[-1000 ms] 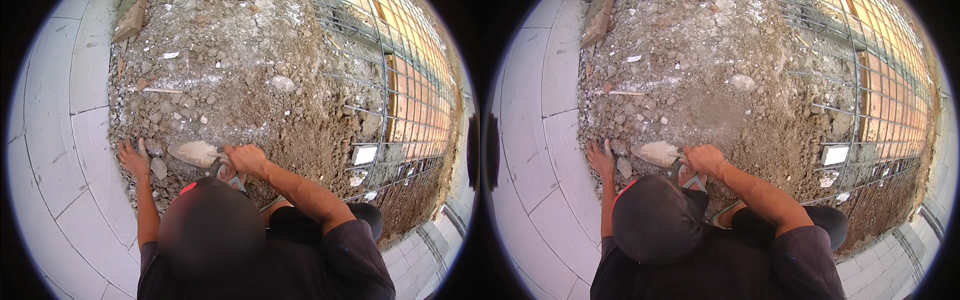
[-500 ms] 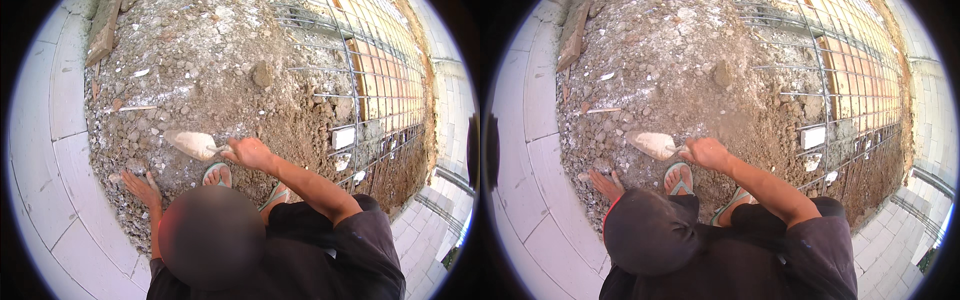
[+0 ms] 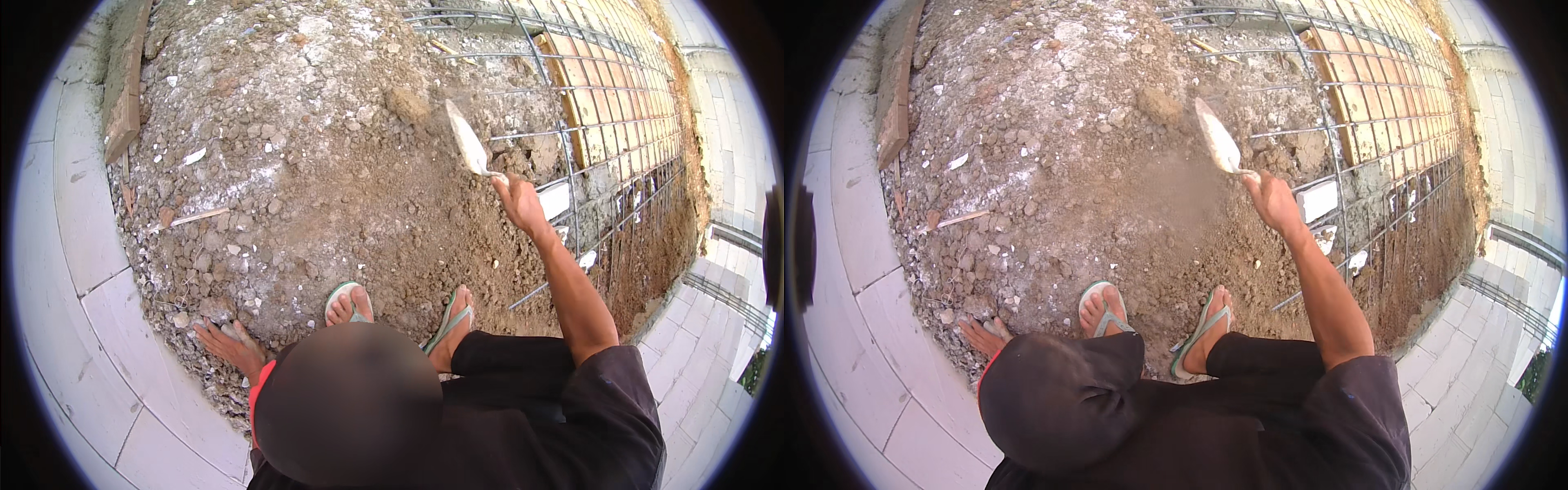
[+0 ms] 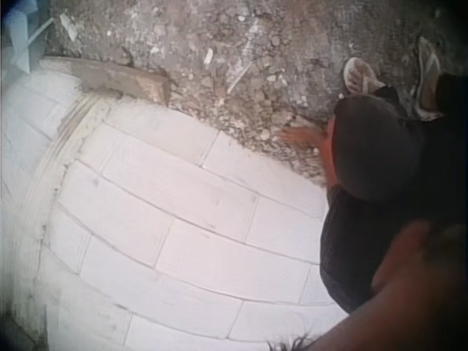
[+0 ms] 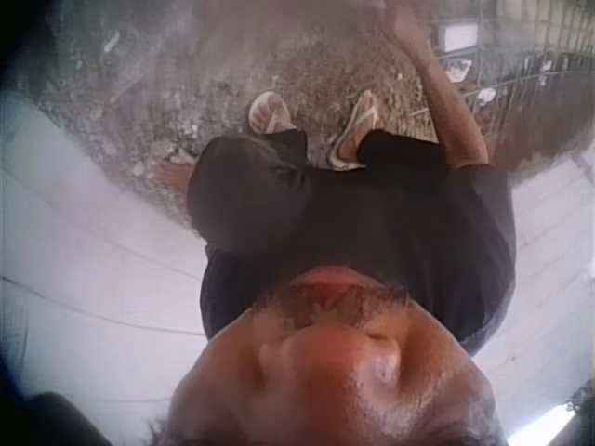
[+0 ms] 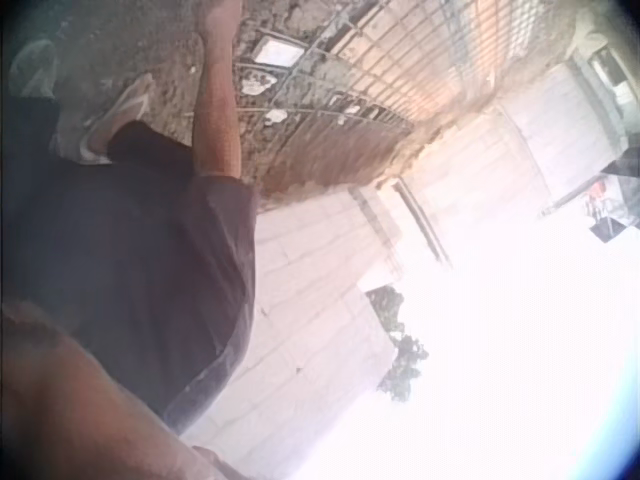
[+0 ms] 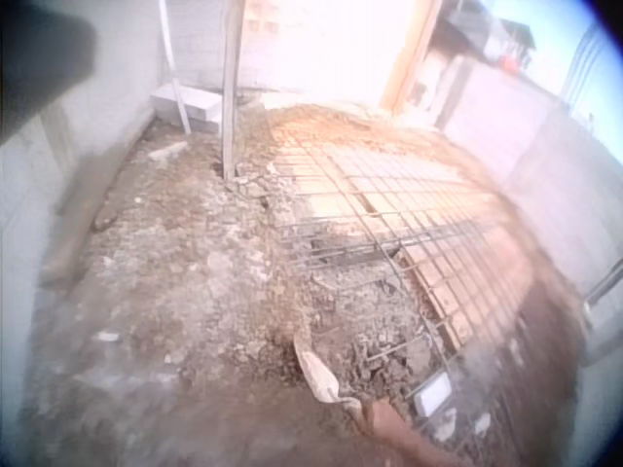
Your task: The person uses a trowel to spread and level dirt and gravel around the edges of a concrete foundation grid, occasionally using their hands to move larger clumps of earth.
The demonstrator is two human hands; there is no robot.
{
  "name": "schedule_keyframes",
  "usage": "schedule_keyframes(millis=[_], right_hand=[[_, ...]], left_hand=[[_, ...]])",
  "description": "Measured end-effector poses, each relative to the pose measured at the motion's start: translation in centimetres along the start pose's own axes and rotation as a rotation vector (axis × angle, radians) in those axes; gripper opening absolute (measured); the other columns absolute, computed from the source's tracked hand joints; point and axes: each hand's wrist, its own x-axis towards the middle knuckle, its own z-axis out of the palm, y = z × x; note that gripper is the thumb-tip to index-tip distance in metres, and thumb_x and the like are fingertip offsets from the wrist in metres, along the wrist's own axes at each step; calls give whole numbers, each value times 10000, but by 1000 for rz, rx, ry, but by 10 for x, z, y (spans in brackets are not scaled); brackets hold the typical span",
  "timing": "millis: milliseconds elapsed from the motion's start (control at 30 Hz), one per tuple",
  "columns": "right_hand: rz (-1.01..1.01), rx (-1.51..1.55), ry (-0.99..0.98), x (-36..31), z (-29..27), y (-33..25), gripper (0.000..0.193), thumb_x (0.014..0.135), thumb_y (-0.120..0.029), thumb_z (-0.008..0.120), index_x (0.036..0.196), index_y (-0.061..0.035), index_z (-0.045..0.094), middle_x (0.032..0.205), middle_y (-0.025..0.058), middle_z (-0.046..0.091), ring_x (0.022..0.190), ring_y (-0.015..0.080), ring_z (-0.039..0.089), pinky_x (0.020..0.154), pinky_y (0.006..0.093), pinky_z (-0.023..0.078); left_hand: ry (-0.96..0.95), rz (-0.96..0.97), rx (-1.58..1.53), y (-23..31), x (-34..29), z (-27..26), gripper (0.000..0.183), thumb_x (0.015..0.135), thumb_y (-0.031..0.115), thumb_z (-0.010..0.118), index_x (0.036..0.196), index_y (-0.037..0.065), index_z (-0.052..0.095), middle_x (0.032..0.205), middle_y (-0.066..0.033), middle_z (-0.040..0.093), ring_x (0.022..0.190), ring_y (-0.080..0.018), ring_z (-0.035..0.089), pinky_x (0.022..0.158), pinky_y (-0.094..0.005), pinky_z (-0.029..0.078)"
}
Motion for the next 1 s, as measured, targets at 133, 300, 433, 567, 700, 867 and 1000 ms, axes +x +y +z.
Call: schedule_keyframes(millis=[133, 300, 433, 567, 700, 867, 1000], right_hand=[[-312, 37, -298, 0, 91, -156, 523, 1058, -513, 477, 1065, 1, 575, 773, 267, 692, 754, 414, 706, 728, 545, 555], [24, 20, -278, 69, 85, -126, 547, 1055, -564, 455, 1077, -29, 571, 842, 242, 722, 818, 412, 728, 726, 521, 576], [194, 110, 119, 91, 13, 39, 695, 1067, -569, 410, 1011, 74, 668, 762, 274, 679, 663, 353, 685, 666, 496, 558], [196, 40, 81, 50, -34, 34, 637, 1066, -533, 414, 1020, 58, 646, 721, 267, 669, 678, 359, 681, 691, 517, 538], [-271, 47, -284, 2, 63, -111, 554, 1065, -529, 440, 1083, 8, 574, 739, 222, 685, 741, 393, 708, 692, 522, 566], [-520, -38, -352, -23, 148, -148, 542, 1054, -568, 446, 1032, -32, 522, 758, 196, 705, 715, 417, 712, 621, 535, 564], [-438, -239, -279, -15, 116, -56, 596, 1010, -637, 489, 1015, -48, 585, 724, 157, 709, 665, 363, 718, 584, 490, 570]], left_hand=[[105, 81, 96, -19, -3, 8, 721, 1034, 491, 545, 1535, 5, 363, 1630, -252, 289, 1484, -477, 286, 1191, -601, 279], [49, 61, 135, -20, -2, 9, 751, 969, 442, 672, 1509, 3, 389, 1560, -267, 376, 1421, -487, 363, 1155, -594, 327], [14, 68, 82, -5, 5, 17, 760, 946, 425, 696, 1502, 2, 395, 1539, -267, 390, 1403, -486, 376, 1146, -591, 334], [18, 38, 108, -20, 11, 15, 770, 924, 408, 720, 1495, 2, 400, 1518, -267, 405, 1385, -484, 390, 1138, -588, 340], [10, 55, 94, -11, 11, 25, 781, 901, 391, 744, 1489, 2, 405, 1496, -267, 419, 1367, -483, 403, 1129, -586, 347], [3, 46, 82, -18, 3, 33, 796, 873, 370, 774, 1480, 2, 412, 1470, -267, 437, 1345, -482, 420, 1118, -583, 355], [-68, 67, 31, -33, -9, 9, 809, 851, 353, 797, 1473, 1, 418, 1448, -268, 452, 1327, -481, 433, 1109, -580, 362]])
